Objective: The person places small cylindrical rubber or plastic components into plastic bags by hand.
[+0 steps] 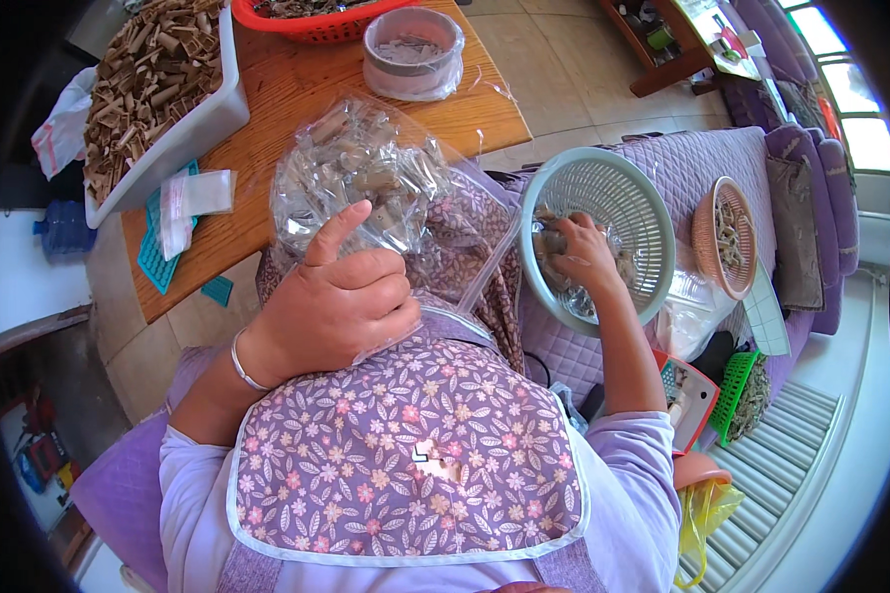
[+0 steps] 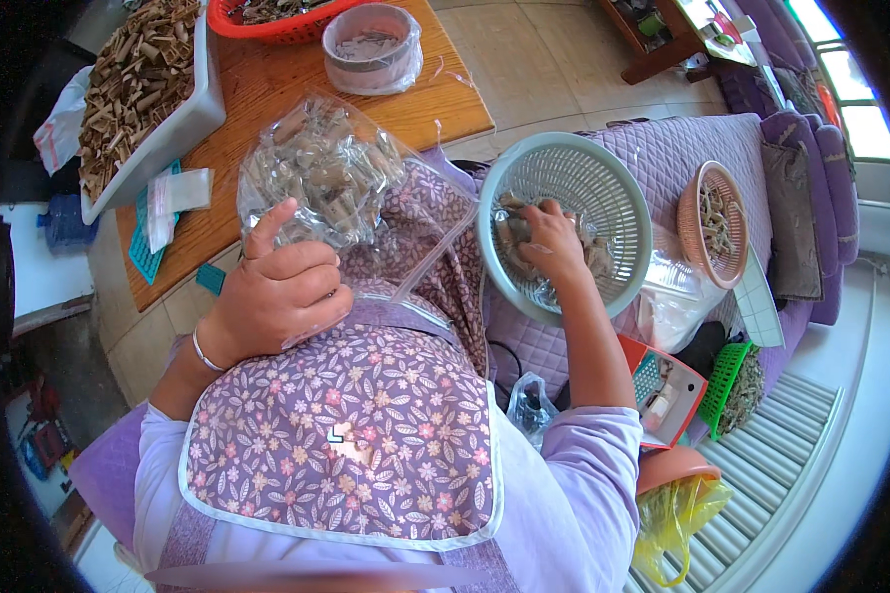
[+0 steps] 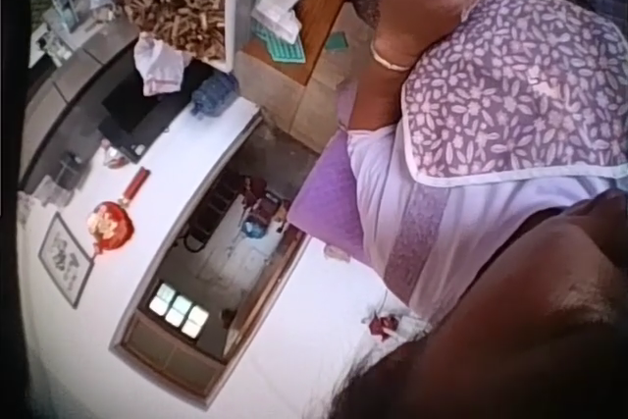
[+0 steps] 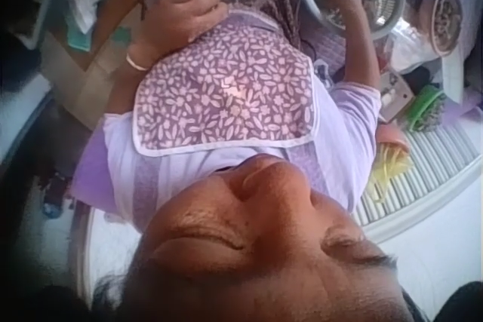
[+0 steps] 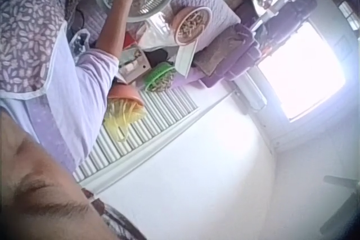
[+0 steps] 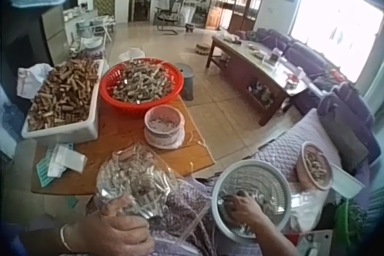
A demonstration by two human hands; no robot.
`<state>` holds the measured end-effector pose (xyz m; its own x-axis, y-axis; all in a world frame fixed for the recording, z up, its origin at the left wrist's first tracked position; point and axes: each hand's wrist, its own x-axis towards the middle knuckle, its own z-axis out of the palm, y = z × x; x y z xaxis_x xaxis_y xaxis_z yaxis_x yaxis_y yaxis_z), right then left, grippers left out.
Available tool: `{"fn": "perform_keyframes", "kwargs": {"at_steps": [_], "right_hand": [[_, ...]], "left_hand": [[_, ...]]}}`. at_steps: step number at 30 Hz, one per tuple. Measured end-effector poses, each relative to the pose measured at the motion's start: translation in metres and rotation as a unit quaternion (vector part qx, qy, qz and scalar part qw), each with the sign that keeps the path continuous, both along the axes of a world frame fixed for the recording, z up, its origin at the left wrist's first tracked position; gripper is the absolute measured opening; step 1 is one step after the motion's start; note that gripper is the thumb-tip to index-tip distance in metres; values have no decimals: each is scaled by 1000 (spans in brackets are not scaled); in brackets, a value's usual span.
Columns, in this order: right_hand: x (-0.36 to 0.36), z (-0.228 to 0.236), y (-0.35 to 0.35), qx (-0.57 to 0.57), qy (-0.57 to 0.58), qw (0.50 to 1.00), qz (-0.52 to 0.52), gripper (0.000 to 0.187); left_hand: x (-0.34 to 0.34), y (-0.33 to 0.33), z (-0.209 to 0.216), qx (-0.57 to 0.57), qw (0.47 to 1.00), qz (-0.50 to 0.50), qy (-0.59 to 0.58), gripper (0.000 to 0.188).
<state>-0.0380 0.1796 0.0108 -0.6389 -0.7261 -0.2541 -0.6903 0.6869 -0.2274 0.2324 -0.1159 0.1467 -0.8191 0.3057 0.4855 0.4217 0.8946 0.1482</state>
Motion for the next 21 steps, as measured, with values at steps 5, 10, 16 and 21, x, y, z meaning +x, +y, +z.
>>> {"fn": "perform_keyframes", "kwargs": {"at_steps": [5,10,16,21], "right_hand": [[-29,-4,34,-132,-59,983,-115,47],[17,79,21,-358,-292,808,-365,40],[77,151,-90,-262,-369,878,159,48],[93,113,-178,-386,-91,903,167,59]], "left_hand": [[7,-2,-4,16,1000,0,-8,7],[5,-2,-5,26,999,0,-21,12],[5,4,-7,3,1000,6,-5,3],[9,1,-9,-9,1000,7,9,4]]}}
